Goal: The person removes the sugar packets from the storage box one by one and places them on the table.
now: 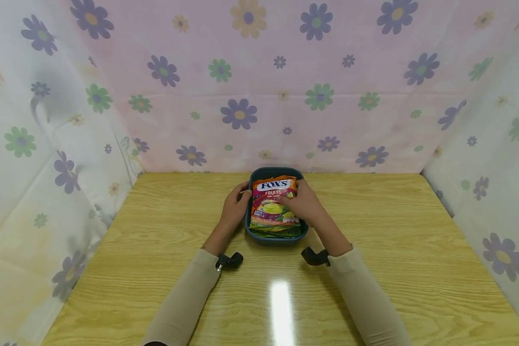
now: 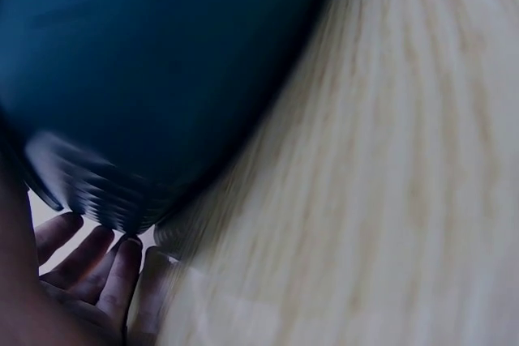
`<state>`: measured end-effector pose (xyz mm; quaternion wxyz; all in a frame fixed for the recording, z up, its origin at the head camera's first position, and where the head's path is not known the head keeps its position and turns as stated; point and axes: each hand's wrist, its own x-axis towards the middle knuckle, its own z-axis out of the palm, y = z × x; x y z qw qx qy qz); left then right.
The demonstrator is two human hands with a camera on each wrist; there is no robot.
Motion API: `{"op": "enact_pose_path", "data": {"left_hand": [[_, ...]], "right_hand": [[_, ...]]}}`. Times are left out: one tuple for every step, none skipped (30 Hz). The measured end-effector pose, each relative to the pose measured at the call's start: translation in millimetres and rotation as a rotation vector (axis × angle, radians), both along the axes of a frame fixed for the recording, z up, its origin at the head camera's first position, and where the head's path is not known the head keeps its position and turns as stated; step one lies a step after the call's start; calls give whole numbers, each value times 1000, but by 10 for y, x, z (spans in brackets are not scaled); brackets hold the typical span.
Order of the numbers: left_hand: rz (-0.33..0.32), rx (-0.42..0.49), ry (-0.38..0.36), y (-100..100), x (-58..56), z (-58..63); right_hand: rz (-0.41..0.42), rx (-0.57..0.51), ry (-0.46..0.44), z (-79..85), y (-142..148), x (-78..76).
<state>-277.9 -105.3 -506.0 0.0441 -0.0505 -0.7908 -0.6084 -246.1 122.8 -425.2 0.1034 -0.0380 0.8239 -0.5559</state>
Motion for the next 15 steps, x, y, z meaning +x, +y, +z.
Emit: {"op": "enact_pose_path", "data": {"left_hand": [[-1, 1, 0, -1, 4, 3], [-2, 3, 1, 0, 6, 4], [-5, 5, 1, 0, 8, 5], [-9, 5, 4, 2, 8, 5], [-12, 4, 5, 3, 7, 4], [-15, 4, 6, 4, 4, 1], [-18, 4, 7, 5, 3, 3], [-19, 4, 9, 6, 1, 2], [-19, 3, 11, 6, 0, 3], [-19, 2, 13, 4, 0, 2], [-19, 6, 13, 2, -2, 0], [-20, 9, 14, 0, -2, -3], [-22, 11, 16, -1, -2, -2], [-25, 14, 20, -3, -2, -4], [-28, 15, 21, -4, -3, -5]], "right_hand": [[0, -3, 2, 1, -3, 6], [0, -8, 1, -1, -5, 12], [3, -15, 0, 1, -5, 18], [2, -24, -4, 4, -4, 26], [-1, -31, -8, 6, -3, 30], [-6, -40, -14, 10, -2, 36], [-10, -49, -18, 13, 0, 41], [-13, -58, -24, 15, 1, 44], [-16, -59, -27, 16, 1, 46], [-19, -65, -34, 15, 1, 45], [-20, -71, -38, 12, 1, 41], [-18, -80, -43, 7, 1, 34], [-18, -89, -47, 2, 2, 26], [-22, -97, -51, -4, 3, 16], [-23, -107, -55, -8, 5, 6]]}}
